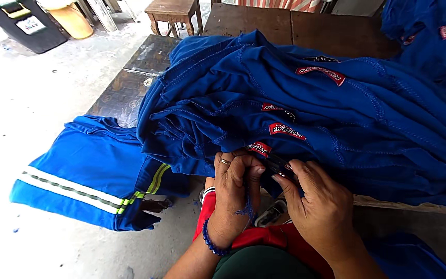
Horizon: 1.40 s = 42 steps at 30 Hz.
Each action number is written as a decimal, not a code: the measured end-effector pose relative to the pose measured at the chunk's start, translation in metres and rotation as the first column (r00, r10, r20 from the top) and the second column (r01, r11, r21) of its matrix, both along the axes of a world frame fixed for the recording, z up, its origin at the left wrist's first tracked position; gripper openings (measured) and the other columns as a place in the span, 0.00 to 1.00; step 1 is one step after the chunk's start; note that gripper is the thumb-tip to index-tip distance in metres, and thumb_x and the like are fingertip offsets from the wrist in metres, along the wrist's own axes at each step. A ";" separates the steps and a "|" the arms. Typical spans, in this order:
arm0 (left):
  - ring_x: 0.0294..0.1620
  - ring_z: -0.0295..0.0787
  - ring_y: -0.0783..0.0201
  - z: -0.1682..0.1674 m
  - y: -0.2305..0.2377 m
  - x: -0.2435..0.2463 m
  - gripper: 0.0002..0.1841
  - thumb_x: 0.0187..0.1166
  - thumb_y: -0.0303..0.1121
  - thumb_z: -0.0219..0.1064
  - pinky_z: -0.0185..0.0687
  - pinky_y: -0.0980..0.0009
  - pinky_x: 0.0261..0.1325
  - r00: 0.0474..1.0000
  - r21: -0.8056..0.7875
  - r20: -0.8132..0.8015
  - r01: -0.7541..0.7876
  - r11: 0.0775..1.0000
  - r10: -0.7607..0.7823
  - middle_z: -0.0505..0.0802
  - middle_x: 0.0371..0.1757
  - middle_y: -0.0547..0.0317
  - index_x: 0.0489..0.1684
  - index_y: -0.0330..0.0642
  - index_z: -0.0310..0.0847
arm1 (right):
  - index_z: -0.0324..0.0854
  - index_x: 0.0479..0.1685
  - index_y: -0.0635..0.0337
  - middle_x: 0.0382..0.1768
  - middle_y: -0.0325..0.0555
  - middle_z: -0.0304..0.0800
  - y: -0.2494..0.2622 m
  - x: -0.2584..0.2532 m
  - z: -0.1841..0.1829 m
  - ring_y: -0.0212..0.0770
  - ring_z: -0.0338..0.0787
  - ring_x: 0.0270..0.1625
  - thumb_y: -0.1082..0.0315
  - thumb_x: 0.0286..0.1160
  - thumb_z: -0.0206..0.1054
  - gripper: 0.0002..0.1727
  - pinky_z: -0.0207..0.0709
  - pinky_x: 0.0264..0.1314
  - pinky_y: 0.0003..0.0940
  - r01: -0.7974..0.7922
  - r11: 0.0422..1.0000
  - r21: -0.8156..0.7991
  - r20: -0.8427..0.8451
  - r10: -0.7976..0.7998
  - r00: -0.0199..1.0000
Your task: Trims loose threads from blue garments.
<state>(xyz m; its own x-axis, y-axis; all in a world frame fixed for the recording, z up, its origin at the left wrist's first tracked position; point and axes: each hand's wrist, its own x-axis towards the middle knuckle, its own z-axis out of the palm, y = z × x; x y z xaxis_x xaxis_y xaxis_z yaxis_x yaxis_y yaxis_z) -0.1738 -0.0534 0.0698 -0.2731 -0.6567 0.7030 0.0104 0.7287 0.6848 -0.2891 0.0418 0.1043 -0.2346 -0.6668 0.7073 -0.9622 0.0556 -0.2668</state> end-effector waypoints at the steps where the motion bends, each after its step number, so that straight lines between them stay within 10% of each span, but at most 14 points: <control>1: 0.49 0.78 0.74 0.000 0.000 0.000 0.06 0.83 0.31 0.63 0.69 0.78 0.58 1.000 0.004 -0.008 -0.003 1.000 0.003 0.84 0.39 0.64 0.33 0.45 0.79 | 0.89 0.41 0.68 0.29 0.51 0.88 0.001 0.000 -0.001 0.40 0.85 0.29 0.60 0.82 0.66 0.17 0.74 0.28 0.28 -0.008 1.000 -0.009 0.001 0.008 1.000; 33: 0.63 0.76 0.76 0.002 0.000 0.002 0.08 0.88 0.34 0.57 0.72 0.82 0.66 0.992 -0.019 -0.087 -0.097 0.995 0.095 0.80 0.52 0.63 0.36 0.47 0.74 | 0.91 0.41 0.69 0.33 0.53 0.92 -0.004 0.010 -0.003 0.37 0.90 0.37 0.66 0.82 0.65 0.14 0.79 0.39 0.23 0.015 0.998 -0.067 0.117 -0.007 0.993; 42: 0.72 0.83 0.66 0.008 -0.001 0.017 0.10 0.92 0.43 0.55 0.84 0.63 0.72 0.890 0.243 -0.445 0.232 0.942 -0.104 0.88 0.66 0.68 0.45 0.56 0.82 | 0.87 0.46 0.66 0.39 0.48 0.80 -0.003 0.003 0.027 0.24 0.77 0.36 0.59 0.83 0.68 0.15 0.67 0.35 0.10 -0.232 0.971 -0.047 0.121 0.236 0.964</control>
